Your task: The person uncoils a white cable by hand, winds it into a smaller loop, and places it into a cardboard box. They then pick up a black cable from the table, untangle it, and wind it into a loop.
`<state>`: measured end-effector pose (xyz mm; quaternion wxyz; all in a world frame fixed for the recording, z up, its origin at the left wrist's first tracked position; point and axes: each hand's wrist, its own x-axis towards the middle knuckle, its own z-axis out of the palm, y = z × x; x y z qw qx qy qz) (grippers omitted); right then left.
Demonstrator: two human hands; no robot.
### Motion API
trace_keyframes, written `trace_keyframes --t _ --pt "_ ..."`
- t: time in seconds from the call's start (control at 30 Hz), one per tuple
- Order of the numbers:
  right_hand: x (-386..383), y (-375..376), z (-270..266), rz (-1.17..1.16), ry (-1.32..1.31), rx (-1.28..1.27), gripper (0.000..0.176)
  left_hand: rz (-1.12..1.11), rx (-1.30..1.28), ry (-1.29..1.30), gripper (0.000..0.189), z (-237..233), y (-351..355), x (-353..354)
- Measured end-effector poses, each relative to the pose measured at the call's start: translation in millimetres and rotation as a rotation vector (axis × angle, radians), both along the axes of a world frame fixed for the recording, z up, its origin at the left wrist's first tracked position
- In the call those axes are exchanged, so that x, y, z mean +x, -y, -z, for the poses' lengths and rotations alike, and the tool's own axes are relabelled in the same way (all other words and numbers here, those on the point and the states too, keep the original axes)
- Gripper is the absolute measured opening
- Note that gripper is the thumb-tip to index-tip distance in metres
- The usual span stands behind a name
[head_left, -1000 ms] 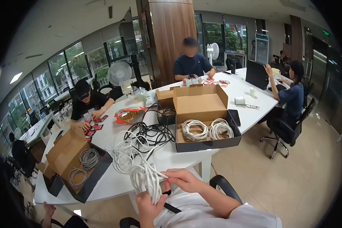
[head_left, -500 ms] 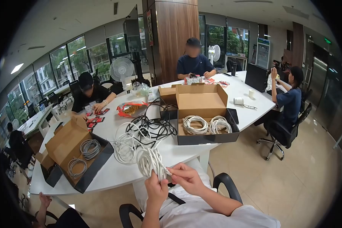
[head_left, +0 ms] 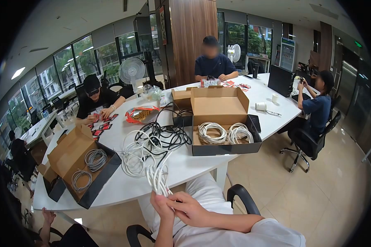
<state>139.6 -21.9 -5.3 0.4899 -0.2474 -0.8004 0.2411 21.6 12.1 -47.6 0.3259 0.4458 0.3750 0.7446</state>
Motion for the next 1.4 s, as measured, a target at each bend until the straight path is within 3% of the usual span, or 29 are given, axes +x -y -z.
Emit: trace_keyframes --t 0.2,0.3,0.33,0.43,0.53,0.6,0.73,0.83,0.93,0.97,1.07,1.17,1.27,1.37,1.4 --pt "-15.8 -13.9 6.6 -0.086 -0.025 0.163 0.051 0.052 -0.11 0.629 0.037 7.0 -4.1 -16.0" --pt "-29.7 -15.8 15.7 -0.132 -0.031 0.2 0.049 0.103 -0.169 0.593 0.034 18.2 0.3 -45.3" --pt "-33.1 -14.9 20.8 -0.178 0.017 0.197 0.047 0.169 -0.273 0.708 0.032 41.0 -4.7 -69.9" --pt "-44.2 -12.0 16.6 -0.317 -0.064 0.286 0.057 0.635 -0.018 0.751 0.029 -11.1 13.2 -88.7" --pt "-50.5 -25.1 27.2 -0.321 -0.134 0.275 0.048 0.405 0.121 0.64 0.033 -26.6 22.3 -100.0" --pt "-56.6 -33.8 24.1 -0.265 -0.139 0.193 0.047 0.369 0.222 0.73 0.031 -34.2 28.6 -107.9" --pt "-61.9 -59.4 20.8 -0.215 0.005 0.375 0.052 0.364 0.322 0.81 0.035 -44.3 27.4 -114.6" --pt "-66.3 -69.1 28.0 -0.217 -0.068 0.324 0.054 0.351 0.34 0.865 0.038 -44.6 27.0 -114.1" --pt "-65.0 -82.5 30.8 -0.061 -0.229 0.174 0.057 0.333 0.336 0.913 0.04 -50.4 31.9 -110.9" --pt "-61.0 -86.1 29.0 -0.059 -0.139 0.16 0.057 0.325 0.329 0.928 0.041 -52.5 36.7 -109.5" --pt "-40.9 -98.3 20.0 0.001 0.207 0.159 0.055 0.728 0.438 0.722 0.045 -52.1 34.8 -114.6" --pt "-30.1 -102.2 28.9 -0.008 0.344 0.078 0.053 0.796 0.4 0.722 0.048 -55.1 29.7 -106.5" --pt "-25.0 -115.1 47.5 -0.332 0.087 -0.301 0.043 0.856 0.401 0.763 0.056 -56.8 18.4 -96.2" --pt "-22.0 -115.3 29.8 -0.693 -0.393 -1.079 0.037 0.896 0.35 0.8 0.059 -53.9 10.7 -91.7" --pt "-20.0 -117.3 25.3 -0.844 -0.492 -1.18 0.038 0.914 0.341 0.78 0.059 -50.1 6.4 -88.9"
